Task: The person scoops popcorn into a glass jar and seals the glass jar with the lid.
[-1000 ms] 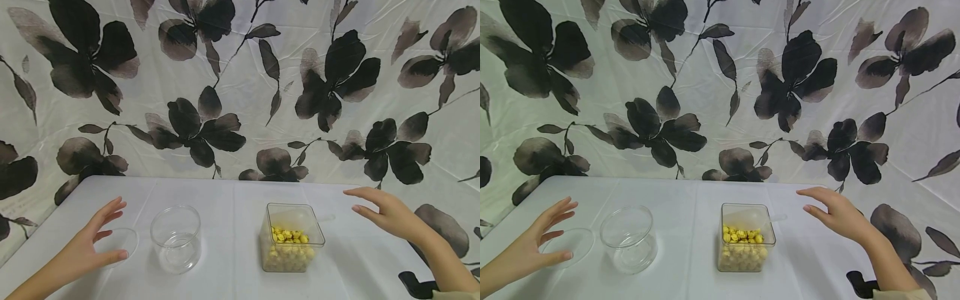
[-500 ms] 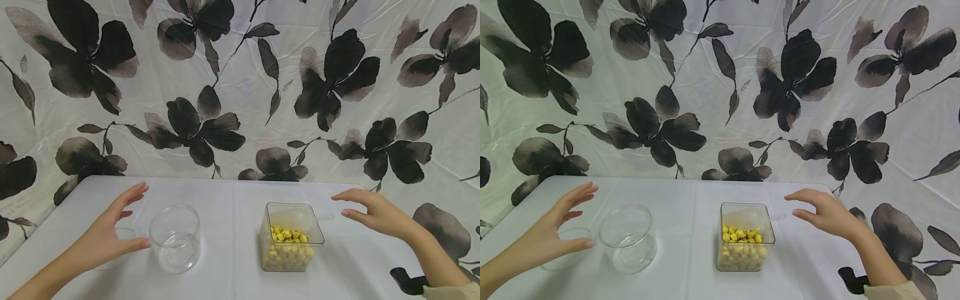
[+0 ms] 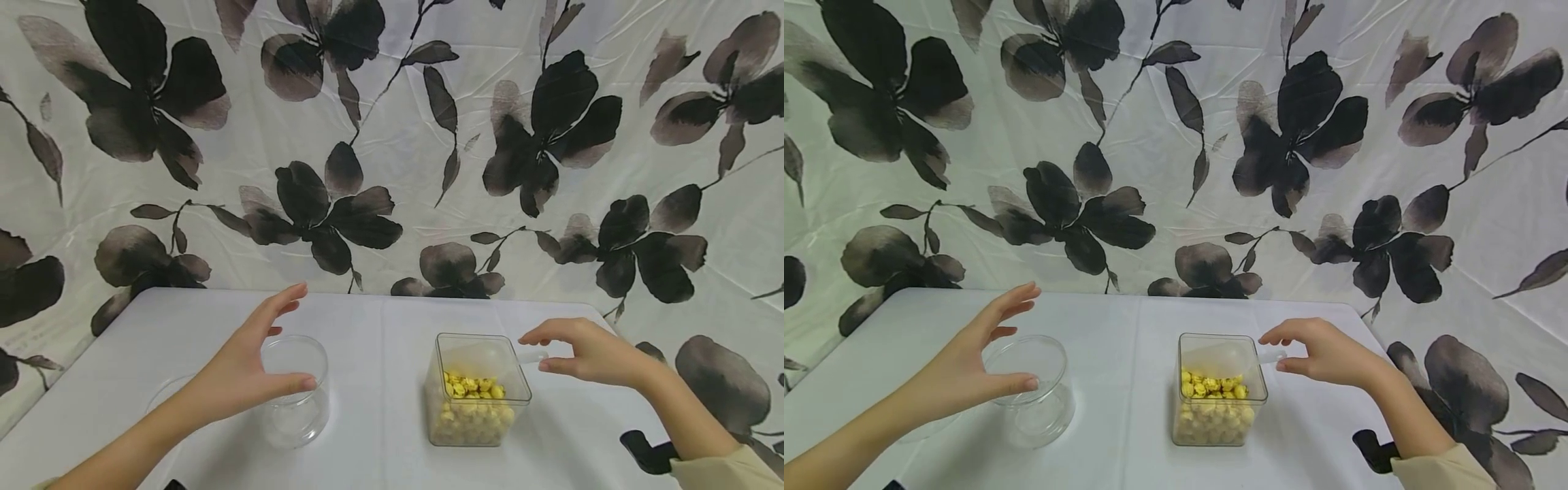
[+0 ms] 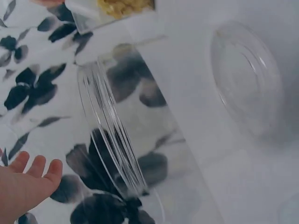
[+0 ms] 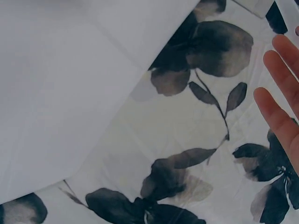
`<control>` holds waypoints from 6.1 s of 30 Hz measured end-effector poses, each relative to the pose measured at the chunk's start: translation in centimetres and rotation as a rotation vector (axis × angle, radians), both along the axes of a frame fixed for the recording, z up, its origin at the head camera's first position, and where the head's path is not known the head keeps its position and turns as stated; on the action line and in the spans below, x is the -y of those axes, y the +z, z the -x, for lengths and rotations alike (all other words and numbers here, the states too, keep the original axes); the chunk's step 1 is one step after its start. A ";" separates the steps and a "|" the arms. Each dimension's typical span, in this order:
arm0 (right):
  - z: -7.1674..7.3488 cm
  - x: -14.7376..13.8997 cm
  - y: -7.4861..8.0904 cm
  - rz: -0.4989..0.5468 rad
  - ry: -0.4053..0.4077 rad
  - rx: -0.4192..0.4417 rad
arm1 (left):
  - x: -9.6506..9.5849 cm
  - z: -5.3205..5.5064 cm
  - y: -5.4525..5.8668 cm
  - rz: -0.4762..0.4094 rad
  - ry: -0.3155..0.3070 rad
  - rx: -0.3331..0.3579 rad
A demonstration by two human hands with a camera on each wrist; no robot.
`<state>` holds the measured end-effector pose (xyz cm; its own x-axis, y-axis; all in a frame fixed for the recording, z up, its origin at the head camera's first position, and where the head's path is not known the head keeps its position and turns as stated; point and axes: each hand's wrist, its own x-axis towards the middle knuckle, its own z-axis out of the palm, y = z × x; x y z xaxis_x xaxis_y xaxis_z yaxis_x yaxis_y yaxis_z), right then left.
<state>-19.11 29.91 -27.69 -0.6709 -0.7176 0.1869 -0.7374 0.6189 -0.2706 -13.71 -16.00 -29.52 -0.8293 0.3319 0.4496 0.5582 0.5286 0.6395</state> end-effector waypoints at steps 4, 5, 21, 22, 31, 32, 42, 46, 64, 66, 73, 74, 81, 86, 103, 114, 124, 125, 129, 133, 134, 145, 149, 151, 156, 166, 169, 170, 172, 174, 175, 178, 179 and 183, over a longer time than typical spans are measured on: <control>0.2 0.6 0.1 -0.020 0.012 0.032 | -2.1 0.2 -0.2 -0.056 -0.049 0.043; 0.2 0.7 0.1 -0.026 0.012 0.042 | -2.7 0.3 -0.3 -0.074 -0.063 0.049; 1.0 2.4 0.6 -0.113 0.024 0.089 | -12.6 1.0 -5.0 -0.219 -0.228 0.312; 1.0 2.5 0.6 -0.120 0.023 0.080 | -13.1 1.1 -5.3 -0.221 -0.232 0.322; 0.7 3.8 1.4 -0.202 0.032 -0.049 | -15.8 2.7 -7.4 -0.217 -0.224 0.368; 0.7 3.9 1.5 -0.207 0.039 -0.069 | -16.0 2.8 -7.6 -0.216 -0.223 0.380; 0.0 5.4 2.4 -0.201 0.082 -0.169 | -17.3 3.4 -8.1 -0.291 -0.206 0.500; -0.8 6.2 2.8 -0.217 0.115 -0.278 | -17.5 3.4 -8.3 -0.274 -0.192 0.506; -2.2 9.5 2.7 -0.693 0.108 -0.607 | -17.7 3.6 -8.6 -0.265 -0.184 0.483; -2.3 9.5 2.6 -0.711 0.114 -0.631 | -17.8 3.6 -8.7 -0.265 -0.186 0.479; -2.9 9.1 2.1 -0.736 0.081 -0.691 | -17.8 3.6 -8.9 -0.264 -0.191 0.453; -2.8 9.2 1.9 -0.729 0.069 -0.659 | -17.8 3.6 -8.8 -0.266 -0.190 0.446; -1.0 8.6 1.3 -0.431 -0.031 -0.250 | -17.9 3.7 -8.7 -0.281 -0.207 0.447; 0.2 8.6 1.4 -0.343 -0.046 -0.104 | -17.9 3.8 -8.7 -0.268 -0.195 0.441; 1.1 8.7 0.6 -0.217 -0.151 0.127 | -17.8 3.6 -8.7 -0.216 -0.167 0.415; 1.3 8.3 0.5 -0.174 -0.199 0.245 | -17.8 3.7 -8.8 -0.202 -0.159 0.405; 1.5 7.6 0.5 -0.122 -0.200 0.316 | -17.8 3.6 -8.9 -0.214 -0.155 0.410; 1.5 7.5 0.4 -0.120 -0.197 0.326 | -17.8 3.6 -8.9 -0.214 -0.157 0.411; 1.8 6.9 0.3 -0.105 -0.204 0.349 | -17.8 3.5 -8.9 -0.214 -0.170 0.427; 2.0 6.4 0.3 -0.068 -0.191 0.377 | -17.9 3.5 -8.8 -0.236 -0.184 0.437; 2.1 6.3 0.3 -0.053 -0.193 0.395 | -17.9 3.5 -8.8 -0.244 -0.188 0.438; 2.3 5.2 0.0 0.056 -0.295 0.533 | -17.9 3.5 -8.8 -0.229 -0.175 0.434; 2.4 5.0 -0.5 0.080 -0.283 0.561 | -17.9 3.5 -8.7 -0.220 -0.173 0.447; 2.5 4.7 -0.5 0.104 -0.272 0.572 | -17.9 3.5 -8.7 -0.216 -0.171 0.452; 2.8 4.1 -0.4 0.145 -0.257 0.600 | -17.7 3.7 -8.6 -0.208 -0.164 0.437; 2.8 3.7 -0.5 0.167 -0.239 0.637 | -17.8 3.7 -8.6 -0.213 -0.163 0.441; 2.9 3.7 -0.5 0.183 -0.224 0.652 | -17.7 3.7 -8.6 -0.212 -0.158 0.439; 2.9 3.7 -0.6 0.187 -0.219 0.656 | -17.7 3.7 -8.5 -0.212 -0.157 0.439; 2.8 3.6 -0.6 0.191 -0.211 0.664 | -17.7 3.7 -8.5 -0.213 -0.155 0.439; 2.7 3.5 -0.6 0.190 -0.204 0.667 | -17.7 3.6 -8.5 -0.214 -0.159 0.439; 2.6 3.5 -0.6 0.188 -0.202 0.668 | -17.7 3.6 -8.5 -0.212 -0.161 0.437; 2.4 3.6 -0.8 0.183 -0.188 0.678 | -17.7 3.7 -8.6 -0.211 -0.165 0.433; 2.4 3.6 -0.9 0.184 -0.183 0.684 | -17.8 3.7 -8.6 -0.210 -0.165 0.432; 2.4 3.7 -1.4 0.197 -0.193 0.725 | -17.8 3.7 -8.6 -0.210 -0.163 0.429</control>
<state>-21.51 26.20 -29.09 -0.7838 -0.5750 -0.2345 -0.2180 0.6084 -0.7631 -17.39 1.79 -38.13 -0.8991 0.4110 0.1506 0.2863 0.2918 0.9126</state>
